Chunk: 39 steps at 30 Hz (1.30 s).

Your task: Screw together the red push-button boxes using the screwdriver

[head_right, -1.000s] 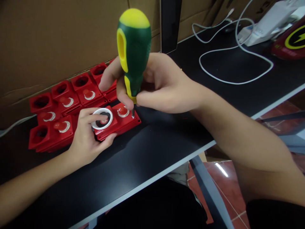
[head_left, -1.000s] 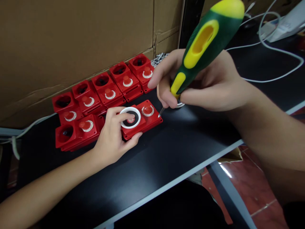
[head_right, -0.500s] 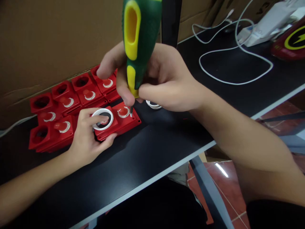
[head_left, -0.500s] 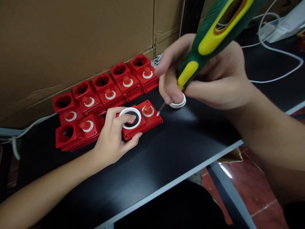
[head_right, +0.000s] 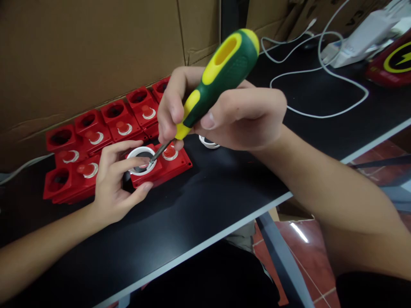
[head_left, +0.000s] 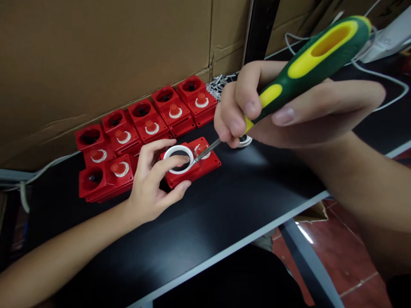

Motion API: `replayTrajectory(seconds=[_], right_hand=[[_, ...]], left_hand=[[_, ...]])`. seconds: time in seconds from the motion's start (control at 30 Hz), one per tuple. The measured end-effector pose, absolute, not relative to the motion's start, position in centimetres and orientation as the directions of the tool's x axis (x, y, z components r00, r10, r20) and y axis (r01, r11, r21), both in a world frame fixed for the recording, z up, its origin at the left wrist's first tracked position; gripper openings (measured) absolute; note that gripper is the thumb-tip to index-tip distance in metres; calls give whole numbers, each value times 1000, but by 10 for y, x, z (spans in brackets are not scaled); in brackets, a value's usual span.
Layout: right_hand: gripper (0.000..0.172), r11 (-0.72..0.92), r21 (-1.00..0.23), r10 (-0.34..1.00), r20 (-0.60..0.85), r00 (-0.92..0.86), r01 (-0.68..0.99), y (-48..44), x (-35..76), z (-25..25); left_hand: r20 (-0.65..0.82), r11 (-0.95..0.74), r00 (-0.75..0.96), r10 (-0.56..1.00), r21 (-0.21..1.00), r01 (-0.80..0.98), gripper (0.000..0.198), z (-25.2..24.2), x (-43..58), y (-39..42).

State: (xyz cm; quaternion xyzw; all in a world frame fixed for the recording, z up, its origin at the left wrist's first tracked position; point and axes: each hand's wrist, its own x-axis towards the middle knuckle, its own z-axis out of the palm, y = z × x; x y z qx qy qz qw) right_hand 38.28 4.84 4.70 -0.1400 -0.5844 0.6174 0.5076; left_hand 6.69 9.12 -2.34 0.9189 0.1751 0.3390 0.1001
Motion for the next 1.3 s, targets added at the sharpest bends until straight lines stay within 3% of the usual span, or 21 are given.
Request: replayTrajectory(seconds=[0.43,0.63,0.77,0.93,1.13,1.3], right_hand=[[21,158,-880,750,402,-525,-449,44,375,38],[8,169,-891,747,394,-536,-420,36,368,53],[14,177,-917,769,356,-531,-358,37,370,51],[7,205,-929,777,345,-526,-307,38,374,51],[41,269,-954,797,297,-525,-131,38,369,66],[42,255,-949,802,314,-508,-184,37,364,65]], left_hand=[[707,-918,616,349,391,71,21,-30,68,94],[734,-930,593,330,361,70,21,-29,69,93],[735,-926,585,343,368,81,21,-29,69,93],[746,-929,569,346,355,99,21,-27,69,92],[726,-940,598,340,282,193,16,-17,70,86],[765,-965,589,260,223,136,21,-19,69,90]])
